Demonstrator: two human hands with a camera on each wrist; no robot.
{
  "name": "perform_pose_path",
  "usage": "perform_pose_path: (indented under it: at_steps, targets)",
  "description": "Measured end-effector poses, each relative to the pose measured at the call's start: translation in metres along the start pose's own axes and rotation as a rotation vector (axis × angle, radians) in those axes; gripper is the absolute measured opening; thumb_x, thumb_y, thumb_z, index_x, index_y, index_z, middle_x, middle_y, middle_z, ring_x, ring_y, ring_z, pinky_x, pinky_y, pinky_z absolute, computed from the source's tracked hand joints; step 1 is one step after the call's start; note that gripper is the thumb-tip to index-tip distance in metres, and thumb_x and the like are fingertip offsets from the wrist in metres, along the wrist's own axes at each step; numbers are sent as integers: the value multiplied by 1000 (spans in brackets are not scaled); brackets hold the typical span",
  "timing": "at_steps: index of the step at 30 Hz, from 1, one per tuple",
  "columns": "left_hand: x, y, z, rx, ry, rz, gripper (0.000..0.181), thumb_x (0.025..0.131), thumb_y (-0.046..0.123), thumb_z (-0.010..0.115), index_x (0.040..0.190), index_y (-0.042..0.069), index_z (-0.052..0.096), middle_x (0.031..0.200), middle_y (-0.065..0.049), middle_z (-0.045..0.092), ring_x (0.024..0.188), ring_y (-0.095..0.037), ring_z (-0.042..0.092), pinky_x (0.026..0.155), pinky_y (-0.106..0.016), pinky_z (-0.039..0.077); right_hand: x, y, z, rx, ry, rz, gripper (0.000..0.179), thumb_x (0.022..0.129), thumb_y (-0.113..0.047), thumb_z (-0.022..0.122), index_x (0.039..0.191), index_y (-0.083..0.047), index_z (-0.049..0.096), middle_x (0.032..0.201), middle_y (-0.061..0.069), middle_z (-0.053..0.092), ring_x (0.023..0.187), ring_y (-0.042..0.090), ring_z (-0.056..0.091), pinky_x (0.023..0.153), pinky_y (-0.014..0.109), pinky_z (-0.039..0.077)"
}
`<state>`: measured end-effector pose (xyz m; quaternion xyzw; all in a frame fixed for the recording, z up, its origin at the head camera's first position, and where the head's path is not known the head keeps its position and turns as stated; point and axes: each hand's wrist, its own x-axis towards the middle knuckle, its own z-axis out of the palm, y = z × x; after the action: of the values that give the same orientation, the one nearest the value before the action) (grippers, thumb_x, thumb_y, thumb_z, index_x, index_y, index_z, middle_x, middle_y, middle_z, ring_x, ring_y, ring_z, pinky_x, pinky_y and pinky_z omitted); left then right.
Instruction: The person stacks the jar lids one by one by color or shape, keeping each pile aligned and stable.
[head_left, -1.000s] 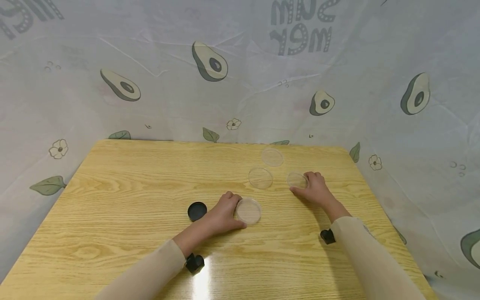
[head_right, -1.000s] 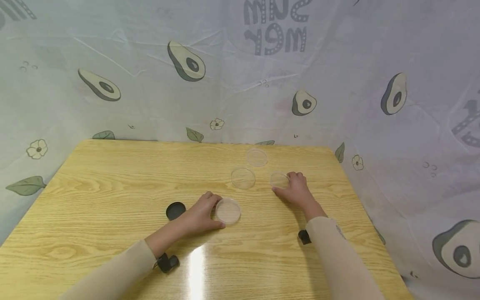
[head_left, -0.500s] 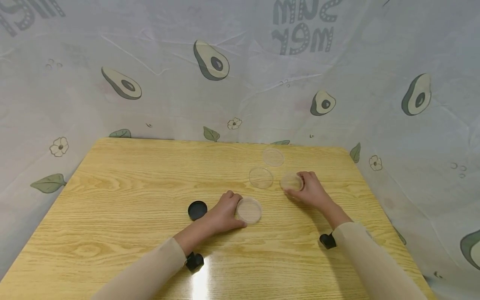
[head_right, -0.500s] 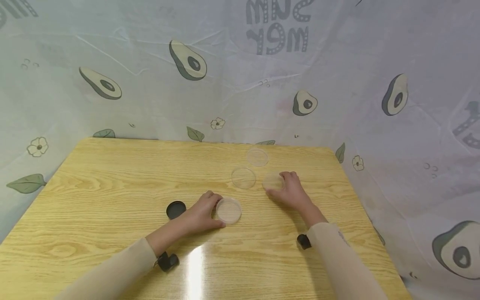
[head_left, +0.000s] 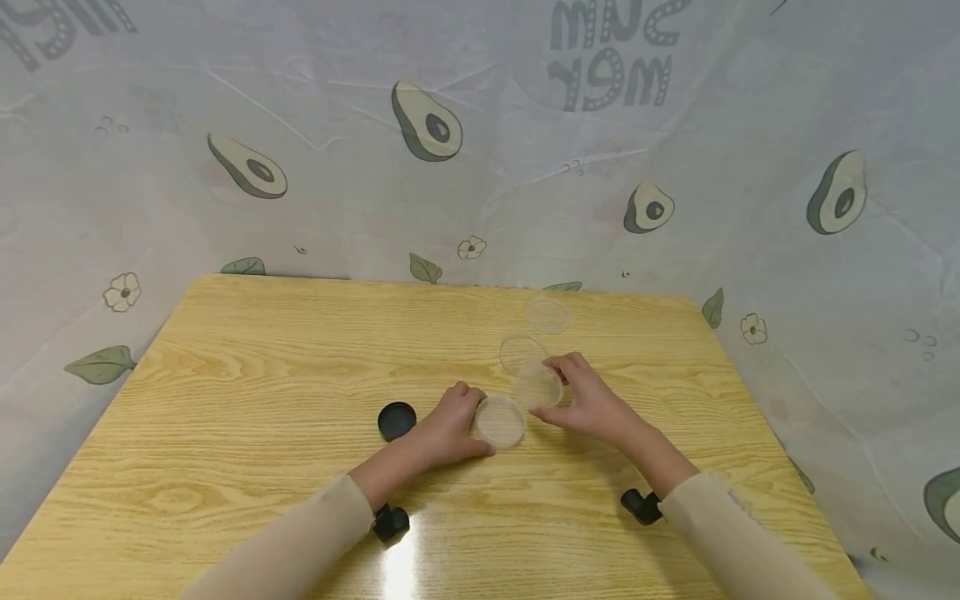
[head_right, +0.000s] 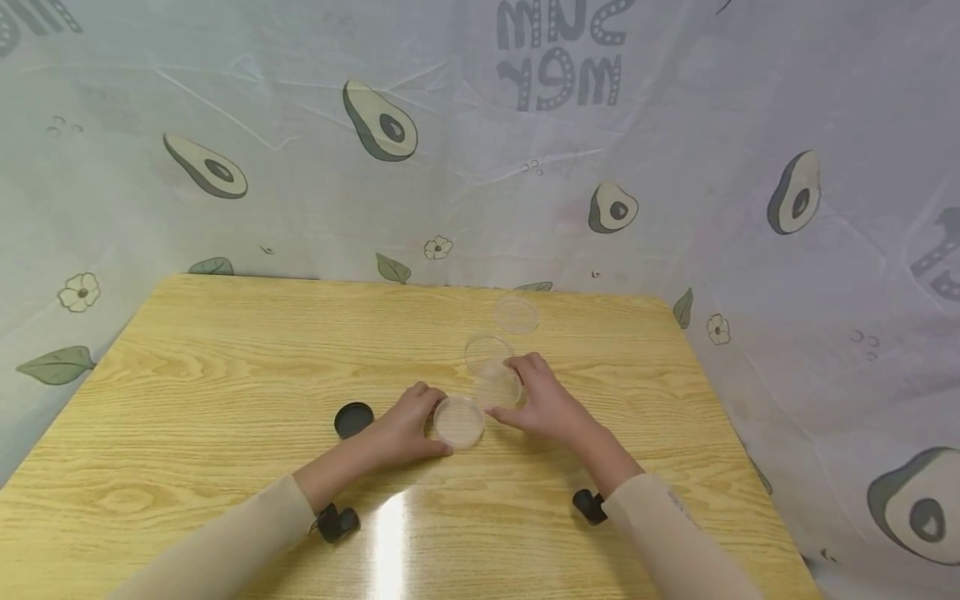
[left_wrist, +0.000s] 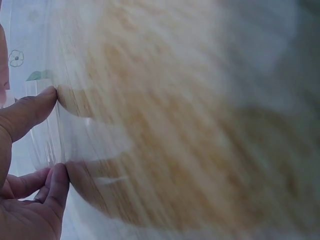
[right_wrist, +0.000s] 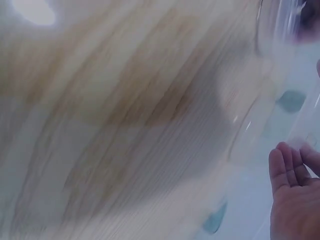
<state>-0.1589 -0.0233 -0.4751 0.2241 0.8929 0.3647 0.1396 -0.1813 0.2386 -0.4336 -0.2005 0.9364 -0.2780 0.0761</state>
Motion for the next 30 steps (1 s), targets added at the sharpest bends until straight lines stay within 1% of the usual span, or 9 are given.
perform_pose_path:
  at_steps: [5,10,14,20,25,30]
  targets:
    - [1,0,1,8,-1,-2,70,83,29,90,137,-2,57,126,-17,55,111,-27,52,96,-45,54,-3,-16,9,-10,-60,-47,76,90,-38,83,147,1,51,116,11,51,103,22,47,87,40,45]
    - [2,-1,2,9,0,-2,69,83,29,90,136,0,58,125,-16,54,112,-27,52,97,-45,53,-5,-26,18,-33,-107,-60,78,90,-43,83,148,-2,52,126,9,54,109,20,54,92,40,52]
    - [3,-3,3,16,3,4,68,83,29,91,134,0,58,124,-15,54,111,-26,51,95,-45,53,-6,-30,24,-44,-117,-72,78,90,-44,83,148,-2,52,132,12,54,116,23,58,95,44,55]
    - [2,-2,3,31,1,7,68,83,28,91,135,-2,58,123,-16,55,110,-27,51,94,-45,53,-6,-33,30,-62,-139,-88,78,89,-44,83,148,-3,52,139,12,52,123,25,59,101,46,55]
    - [1,-1,2,41,9,16,68,82,28,91,134,-2,58,122,-16,55,110,-27,52,94,-45,54,-6,-35,32,-83,-136,-106,78,88,-43,84,147,-2,53,136,10,52,121,22,58,100,44,55]
    - [2,-1,2,46,10,22,68,82,28,91,133,-2,58,121,-16,56,109,-26,52,93,-44,54,-6,-35,32,-95,-133,-107,78,89,-44,84,147,-2,53,136,10,53,121,21,58,100,44,55]
